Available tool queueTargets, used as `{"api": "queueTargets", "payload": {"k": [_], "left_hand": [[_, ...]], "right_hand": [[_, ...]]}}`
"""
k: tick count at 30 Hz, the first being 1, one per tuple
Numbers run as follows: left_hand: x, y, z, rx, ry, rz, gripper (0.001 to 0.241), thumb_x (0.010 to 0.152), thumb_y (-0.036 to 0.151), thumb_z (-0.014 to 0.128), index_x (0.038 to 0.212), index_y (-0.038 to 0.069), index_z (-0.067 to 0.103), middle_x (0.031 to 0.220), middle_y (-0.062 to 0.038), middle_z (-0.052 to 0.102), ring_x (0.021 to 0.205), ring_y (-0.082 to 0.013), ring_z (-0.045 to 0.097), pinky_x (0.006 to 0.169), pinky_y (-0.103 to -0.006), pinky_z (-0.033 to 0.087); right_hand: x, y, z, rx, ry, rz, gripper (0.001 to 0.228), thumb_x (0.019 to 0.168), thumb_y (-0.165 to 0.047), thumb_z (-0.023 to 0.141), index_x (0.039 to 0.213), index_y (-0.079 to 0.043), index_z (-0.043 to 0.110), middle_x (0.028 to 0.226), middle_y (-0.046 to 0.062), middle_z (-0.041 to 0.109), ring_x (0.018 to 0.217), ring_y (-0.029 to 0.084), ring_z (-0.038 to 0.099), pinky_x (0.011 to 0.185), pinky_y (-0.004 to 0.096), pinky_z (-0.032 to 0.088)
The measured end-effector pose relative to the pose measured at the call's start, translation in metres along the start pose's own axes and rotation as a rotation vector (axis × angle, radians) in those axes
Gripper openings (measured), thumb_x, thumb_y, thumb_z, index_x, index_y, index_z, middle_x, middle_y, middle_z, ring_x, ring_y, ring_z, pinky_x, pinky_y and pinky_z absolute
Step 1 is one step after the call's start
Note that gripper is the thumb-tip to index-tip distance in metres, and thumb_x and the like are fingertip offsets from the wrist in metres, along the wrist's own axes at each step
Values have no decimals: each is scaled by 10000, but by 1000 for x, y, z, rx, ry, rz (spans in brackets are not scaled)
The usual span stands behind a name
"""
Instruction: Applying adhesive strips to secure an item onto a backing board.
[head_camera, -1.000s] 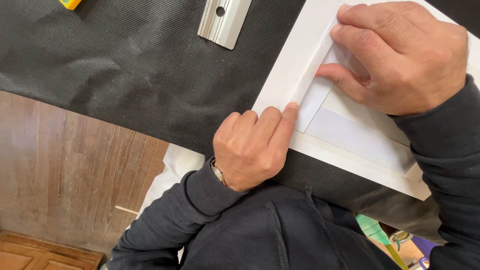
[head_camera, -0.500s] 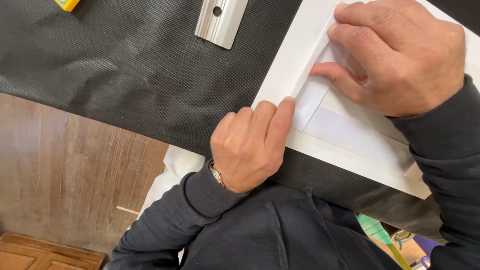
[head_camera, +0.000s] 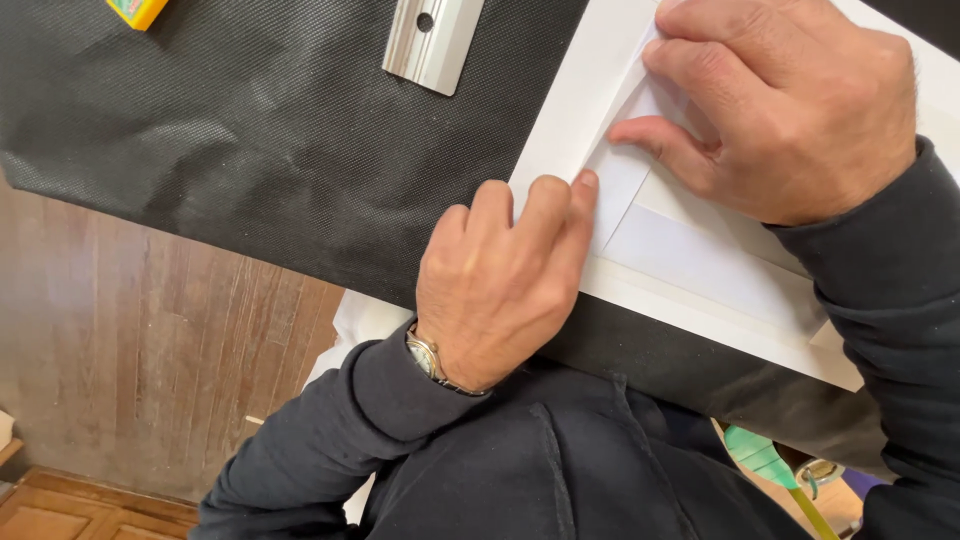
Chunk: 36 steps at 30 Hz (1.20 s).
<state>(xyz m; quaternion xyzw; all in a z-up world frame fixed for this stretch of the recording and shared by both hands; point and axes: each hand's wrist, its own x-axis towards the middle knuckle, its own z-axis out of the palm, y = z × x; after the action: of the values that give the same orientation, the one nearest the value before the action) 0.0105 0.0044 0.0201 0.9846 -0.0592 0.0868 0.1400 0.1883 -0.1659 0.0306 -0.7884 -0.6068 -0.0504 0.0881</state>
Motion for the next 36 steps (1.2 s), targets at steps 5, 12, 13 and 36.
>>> {"api": "queueTargets", "payload": {"k": [5, 12, 13, 36], "left_hand": [[-9, -4, 9, -19, 17, -19, 311, 1003, 103, 666, 1302, 40, 726, 992, -19, 523, 768, -166, 465, 598, -307, 364], [-19, -4, 12, 13, 37, -1, 318, 1104, 219, 696, 1367, 40, 696, 1050, -7, 514, 781, -167, 434, 632, -315, 358], [-19, -5, 13, 60, 37, 25, 342, 1107, 237, 693, 1380, 31, 687, 1091, -7, 531, 792, -168, 432, 640, -317, 357], [-11, -13, 2, 1, -13, 129, 422, 1065, 298, 659, 1301, -51, 683, 1138, -17, 594, 856, -161, 497, 692, -329, 377]], "right_hand": [[0, -1, -1, -5, 1, 3, 373, 919, -332, 897, 1066, -54, 696, 1159, 30, 695, 999, 178, 686, 778, 267, 548], [-1, -1, -3, 10, -21, 1, 363, 910, -309, 890, 1075, -54, 693, 1175, 32, 698, 1016, 174, 689, 788, 264, 548], [2, -1, -4, -13, -29, -4, 368, 896, -320, 896, 1059, -58, 697, 1163, 26, 705, 997, 166, 691, 770, 262, 546], [-14, -38, -9, 212, -163, 108, 442, 865, -139, 802, 1270, -33, 663, 1162, 137, 691, 1065, 312, 654, 879, 421, 552]]}}
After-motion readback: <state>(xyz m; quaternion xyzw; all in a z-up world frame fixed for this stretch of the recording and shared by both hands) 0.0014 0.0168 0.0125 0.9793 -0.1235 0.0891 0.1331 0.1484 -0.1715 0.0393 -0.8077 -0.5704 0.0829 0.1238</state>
